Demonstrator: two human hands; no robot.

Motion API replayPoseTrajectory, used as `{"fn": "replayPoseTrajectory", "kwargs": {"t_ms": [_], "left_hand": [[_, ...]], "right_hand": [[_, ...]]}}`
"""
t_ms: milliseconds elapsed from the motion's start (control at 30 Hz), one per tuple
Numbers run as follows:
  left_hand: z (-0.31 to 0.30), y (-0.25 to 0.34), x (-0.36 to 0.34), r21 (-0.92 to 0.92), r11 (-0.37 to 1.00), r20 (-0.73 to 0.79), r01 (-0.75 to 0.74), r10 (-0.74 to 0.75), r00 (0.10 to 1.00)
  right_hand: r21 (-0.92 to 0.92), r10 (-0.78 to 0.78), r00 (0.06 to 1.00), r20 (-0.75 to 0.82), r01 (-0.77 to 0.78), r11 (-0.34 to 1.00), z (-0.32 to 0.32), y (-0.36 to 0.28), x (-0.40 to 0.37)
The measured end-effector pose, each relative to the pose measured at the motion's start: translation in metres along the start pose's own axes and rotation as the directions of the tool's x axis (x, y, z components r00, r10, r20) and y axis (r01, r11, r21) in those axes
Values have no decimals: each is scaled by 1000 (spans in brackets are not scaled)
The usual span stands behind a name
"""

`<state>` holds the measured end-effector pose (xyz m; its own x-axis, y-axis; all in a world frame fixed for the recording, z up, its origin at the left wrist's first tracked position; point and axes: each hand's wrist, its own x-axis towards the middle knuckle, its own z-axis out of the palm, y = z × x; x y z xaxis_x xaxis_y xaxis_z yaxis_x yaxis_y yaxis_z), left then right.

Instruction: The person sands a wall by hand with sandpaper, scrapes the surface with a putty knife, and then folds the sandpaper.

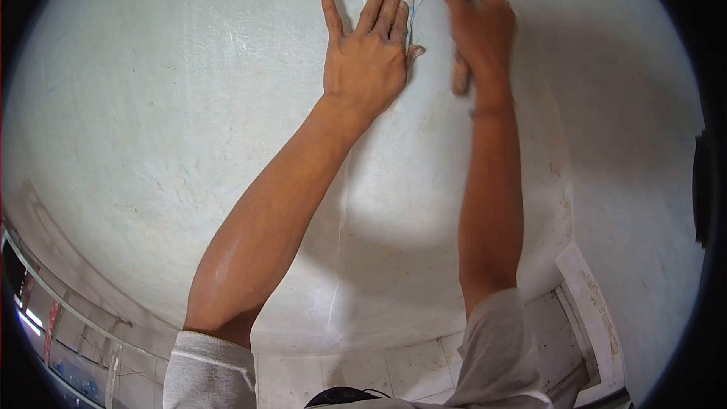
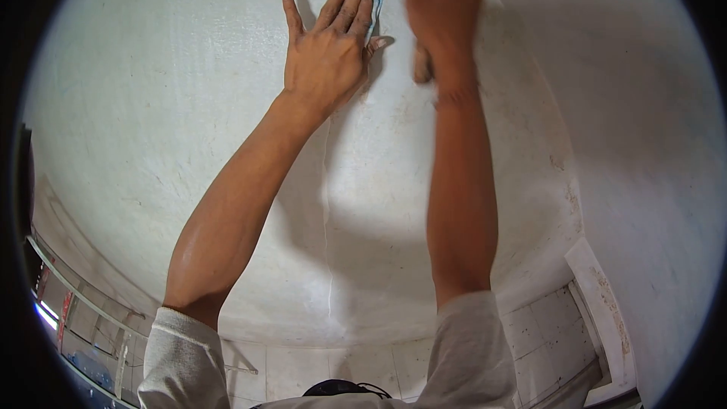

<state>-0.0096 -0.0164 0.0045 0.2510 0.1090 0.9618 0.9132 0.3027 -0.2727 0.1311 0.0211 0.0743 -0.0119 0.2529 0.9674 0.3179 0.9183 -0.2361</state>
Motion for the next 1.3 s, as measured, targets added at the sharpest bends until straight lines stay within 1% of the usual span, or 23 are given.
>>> {"fn": "replayPoseTrajectory", "kwargs": {"t_ms": [67,133,233,267,300,333,367,400,433,467,500,600,633,667,733,867,967,1000,1033,1133,1200,1267,1300], "left_hand": [[-1,-3,1,11,999,35,-43,43,998],[1,-2,9,-22,999,17,-34,35,999],[14,3,49,-10,999,-45,-41,40,998],[19,6,66,31,998,-72,-45,47,996],[19,8,81,-23,999,-129,-44,41,991],[21,16,88,-9,999,-138,-43,41,990],[23,27,90,11,1000,-107,-24,25,994],[25,39,86,28,1000,-63,-8,10,998],[30,54,74,79,984,-1,-158,158,987],[34,64,58,-66,948,-18,-311,311,950],[34,62,57,-114,940,-50,-322,319,947],[20,35,84,-166,972,-55,-167,160,986],[-20,29,107,-136,990,152,-25,46,987],[-30,29,111,-164,986,161,37,-10,987],[27,45,93,-2,1000,-114,-4,4,993],[36,74,47,-230,900,-68,-371,365,928],[18,19,74,-88,987,-79,-133,127,989],[-19,-2,97,26,998,418,65,-70,906],[-23,-18,100,-46,993,16,112,-111,994],[21,3,80,-38,999,-227,29,-37,973],[27,54,53,70,992,-90,-100,107,990],[26,50,43,-113,964,-48,-241,237,970],[23,38,50,-46,981,-87,-190,186,979]], "right_hand": [[25,-218,934,-283,235,972,-19,54,-39],[194,361,927,-101,-338,921,-68,52,-118],[228,643,756,-124,-609,760,-104,112,-266],[284,770,635,-57,-730,622,-109,114,-321],[133,742,668,-65,-731,670,-108,153,-400],[113,841,535,78,-843,526,-112,149,-458],[182,947,273,171,-953,242,-121,130,-493],[327,961,152,232,-943,70,-123,111,-516],[328,961,136,241,-943,51,-120,100,-530],[313,954,101,282,-950,8,-118,91,-539],[291,947,71,314,-956,-25,-121,88,-545],[294,905,170,390,-954,53,-123,97,-527],[280,900,164,404,-959,49,-127,99,-516],[283,897,170,407,-958,54,-132,103,-508],[231,872,233,430,-962,143,-142,109,-497],[146,874,238,423,-970,194,-155,118,-499],[8,906,111,408,-993,118,-171,123,-519],[46,887,206,413,-977,206,-178,127,-540],[78,897,205,391,-979,190,-186,122,-555],[167,925,177,337,-978,126,-198,104,-567],[204,942,147,302,-975,86,-195,100,-568],[129,950,85,302,-990,48,-194,105,-563],[110,941,161,297,-985,133,-188,105,-556]]}}
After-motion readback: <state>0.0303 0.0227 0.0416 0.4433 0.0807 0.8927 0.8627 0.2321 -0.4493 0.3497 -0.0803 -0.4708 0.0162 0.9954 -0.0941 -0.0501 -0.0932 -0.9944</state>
